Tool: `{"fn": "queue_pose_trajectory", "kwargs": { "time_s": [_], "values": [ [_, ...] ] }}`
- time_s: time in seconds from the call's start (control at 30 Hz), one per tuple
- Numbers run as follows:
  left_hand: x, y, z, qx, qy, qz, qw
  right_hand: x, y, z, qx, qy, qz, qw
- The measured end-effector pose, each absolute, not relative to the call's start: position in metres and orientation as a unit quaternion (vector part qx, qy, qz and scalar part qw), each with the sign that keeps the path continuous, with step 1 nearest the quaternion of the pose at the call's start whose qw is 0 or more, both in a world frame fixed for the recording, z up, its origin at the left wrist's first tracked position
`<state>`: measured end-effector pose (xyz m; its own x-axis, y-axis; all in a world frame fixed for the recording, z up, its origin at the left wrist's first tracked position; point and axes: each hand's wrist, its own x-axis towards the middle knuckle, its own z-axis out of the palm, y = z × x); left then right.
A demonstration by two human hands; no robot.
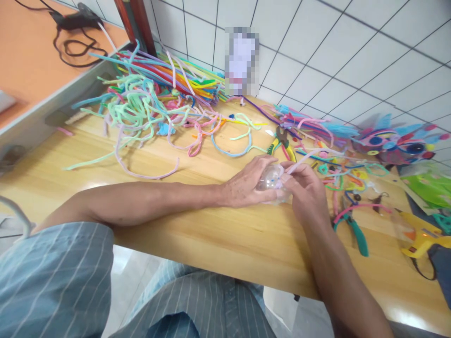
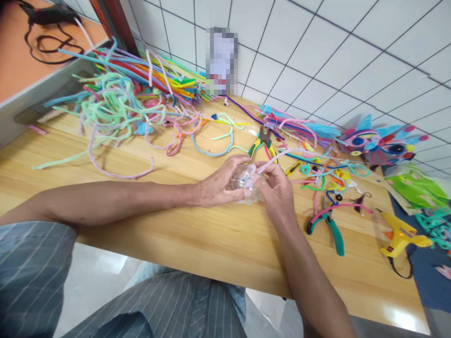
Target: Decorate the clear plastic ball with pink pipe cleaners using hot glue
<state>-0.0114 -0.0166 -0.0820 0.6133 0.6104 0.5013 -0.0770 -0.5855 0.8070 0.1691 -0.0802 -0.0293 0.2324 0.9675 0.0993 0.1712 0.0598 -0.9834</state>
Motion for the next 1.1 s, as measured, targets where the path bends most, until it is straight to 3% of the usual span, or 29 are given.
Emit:
{"fn": "queue_pose_trajectory", "kwargs": {
  "time_s": [0.13, 0.57, 0.93, 1.1],
  "values": [
    [-0.0144, -0.0181, -0.0775, 0.792, 0.169, 0.367, 0.458, 0.1692, -0.0821, -0.0241, -0.567, -0.507, 0.382, 0.525],
    [-0.012, -0.0146, -0.0842, 0.831, 0.078, 0.428, 0.347, 0.1756, -0.083, -0.0235, -0.585, -0.503, 0.36, 0.524],
    [-0.0113, -0.0105, -0.0868, 0.83, 0.083, 0.417, 0.361, 0.1739, -0.0838, -0.028, -0.58, -0.504, 0.351, 0.535],
    [-0.0119, -0.011, -0.0836, 0.809, 0.115, 0.398, 0.417, 0.1704, -0.0859, -0.0255, -0.576, -0.519, 0.337, 0.535]
  ]
}}
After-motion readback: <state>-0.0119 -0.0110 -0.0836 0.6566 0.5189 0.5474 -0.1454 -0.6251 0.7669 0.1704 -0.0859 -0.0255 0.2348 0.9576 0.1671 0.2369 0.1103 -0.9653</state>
